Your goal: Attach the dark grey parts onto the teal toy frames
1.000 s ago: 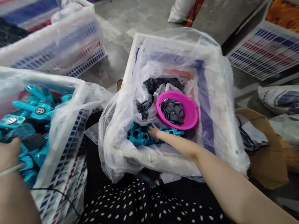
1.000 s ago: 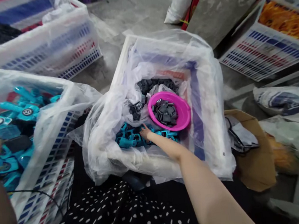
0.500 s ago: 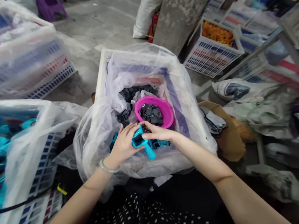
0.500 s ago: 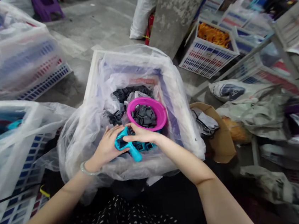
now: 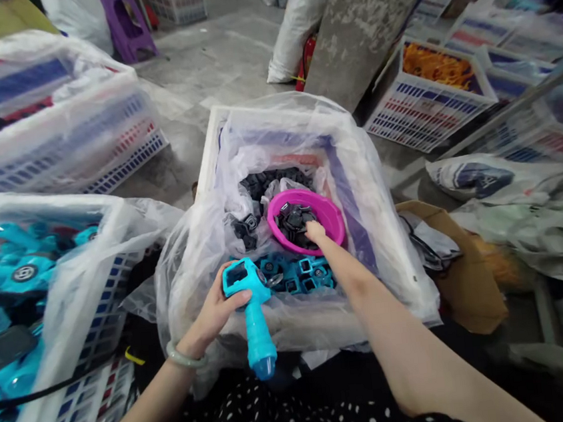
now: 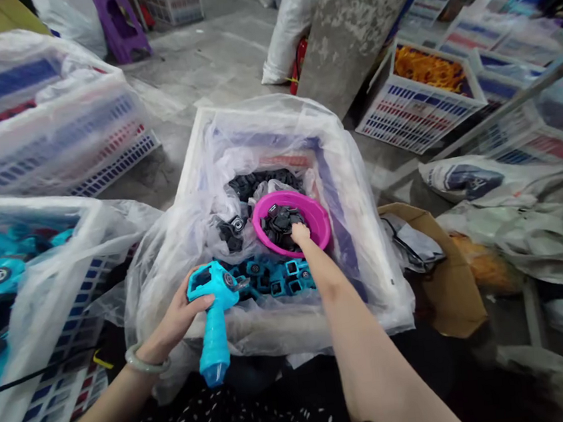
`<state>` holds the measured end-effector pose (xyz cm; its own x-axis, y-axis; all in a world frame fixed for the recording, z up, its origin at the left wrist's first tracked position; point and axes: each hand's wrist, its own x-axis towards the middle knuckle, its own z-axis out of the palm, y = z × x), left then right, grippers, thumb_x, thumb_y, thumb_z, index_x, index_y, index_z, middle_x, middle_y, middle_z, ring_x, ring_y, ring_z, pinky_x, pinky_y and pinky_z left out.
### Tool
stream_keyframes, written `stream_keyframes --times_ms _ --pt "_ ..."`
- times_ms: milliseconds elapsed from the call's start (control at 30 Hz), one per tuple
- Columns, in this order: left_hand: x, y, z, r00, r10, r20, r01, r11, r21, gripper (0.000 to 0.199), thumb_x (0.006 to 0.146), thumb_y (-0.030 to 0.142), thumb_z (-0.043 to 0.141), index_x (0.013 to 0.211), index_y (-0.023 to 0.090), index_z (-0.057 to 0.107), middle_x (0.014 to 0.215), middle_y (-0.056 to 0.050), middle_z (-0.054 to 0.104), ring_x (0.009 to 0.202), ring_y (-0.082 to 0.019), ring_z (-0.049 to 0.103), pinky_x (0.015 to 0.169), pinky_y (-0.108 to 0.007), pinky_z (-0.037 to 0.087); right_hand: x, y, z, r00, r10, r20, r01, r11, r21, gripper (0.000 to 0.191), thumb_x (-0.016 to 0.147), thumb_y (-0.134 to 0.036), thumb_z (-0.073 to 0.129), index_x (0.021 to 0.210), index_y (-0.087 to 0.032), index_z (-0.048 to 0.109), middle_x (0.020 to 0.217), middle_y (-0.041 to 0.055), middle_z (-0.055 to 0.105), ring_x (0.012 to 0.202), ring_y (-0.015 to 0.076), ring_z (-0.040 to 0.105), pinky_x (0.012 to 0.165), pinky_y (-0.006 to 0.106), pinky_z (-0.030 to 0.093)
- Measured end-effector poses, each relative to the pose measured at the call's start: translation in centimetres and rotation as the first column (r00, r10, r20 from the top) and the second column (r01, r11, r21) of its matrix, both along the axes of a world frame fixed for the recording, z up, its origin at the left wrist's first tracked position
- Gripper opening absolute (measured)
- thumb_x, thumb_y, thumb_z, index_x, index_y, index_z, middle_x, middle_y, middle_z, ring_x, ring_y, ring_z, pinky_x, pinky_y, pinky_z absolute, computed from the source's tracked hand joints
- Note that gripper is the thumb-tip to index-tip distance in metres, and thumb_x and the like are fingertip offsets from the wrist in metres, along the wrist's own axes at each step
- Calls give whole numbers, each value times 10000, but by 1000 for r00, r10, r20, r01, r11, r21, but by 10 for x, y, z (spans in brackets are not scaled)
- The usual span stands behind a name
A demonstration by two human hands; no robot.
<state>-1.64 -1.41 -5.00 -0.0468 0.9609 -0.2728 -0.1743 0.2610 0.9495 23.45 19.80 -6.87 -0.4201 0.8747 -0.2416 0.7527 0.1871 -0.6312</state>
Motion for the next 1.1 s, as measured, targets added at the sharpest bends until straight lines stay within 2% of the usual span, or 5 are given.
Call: stream_keyframes --times_ms 200,433,600,933,1100 --pt "13 13 6 930 -298 -215 295 954 -46 643 677 388 875 1219 192 589 1049 -56 718 920 -244 689 864 -391 569 -7 -37 24 995 56 -84 -50 996 77 282 967 -151 575 1227 -150 683 1221 102 738 1137 229 706 1054 390 529" --pt "32 21 13 871 -281 -403 370 915 161 717 685 425 878 1292 176 587 1285 -148 688 1176 -340 659 1054 -515 492 8 -136 88 797 465 -386 -419 885 201 438 831 -320 778 1245 -237 661 1493 119 579 1349 301 594 1127 486 476" --pt "21 18 28 813 -282 -510 440 871 221 717 691 397 884 1320 205 597 1320 -148 685 1217 -349 656 1096 -536 480 6 -155 82 868 299 -396 -199 941 274 644 814 -453 828 1384 -247 609 1356 112 677 1291 304 630 1156 516 450" --pt "9 7 31 770 -218 -599 429 872 235 842 688 429 896 1419 245 520 1395 -134 649 1285 -340 630 1120 -525 481 -5 -154 74 855 348 -385 -264 930 254 560 805 -414 837 1326 -280 683 1371 97 677 1366 323 570 1260 606 226" --pt "1 4 21 876 -223 -427 417 795 441 545 729 417 885 1182 249 630 1345 -132 671 1281 -326 630 1120 -508 481 -13 -151 61 729 97 -678 -310 929 -201 817 692 -607 866 1370 -238 600 1387 110 633 1293 290 601 1122 480 458"
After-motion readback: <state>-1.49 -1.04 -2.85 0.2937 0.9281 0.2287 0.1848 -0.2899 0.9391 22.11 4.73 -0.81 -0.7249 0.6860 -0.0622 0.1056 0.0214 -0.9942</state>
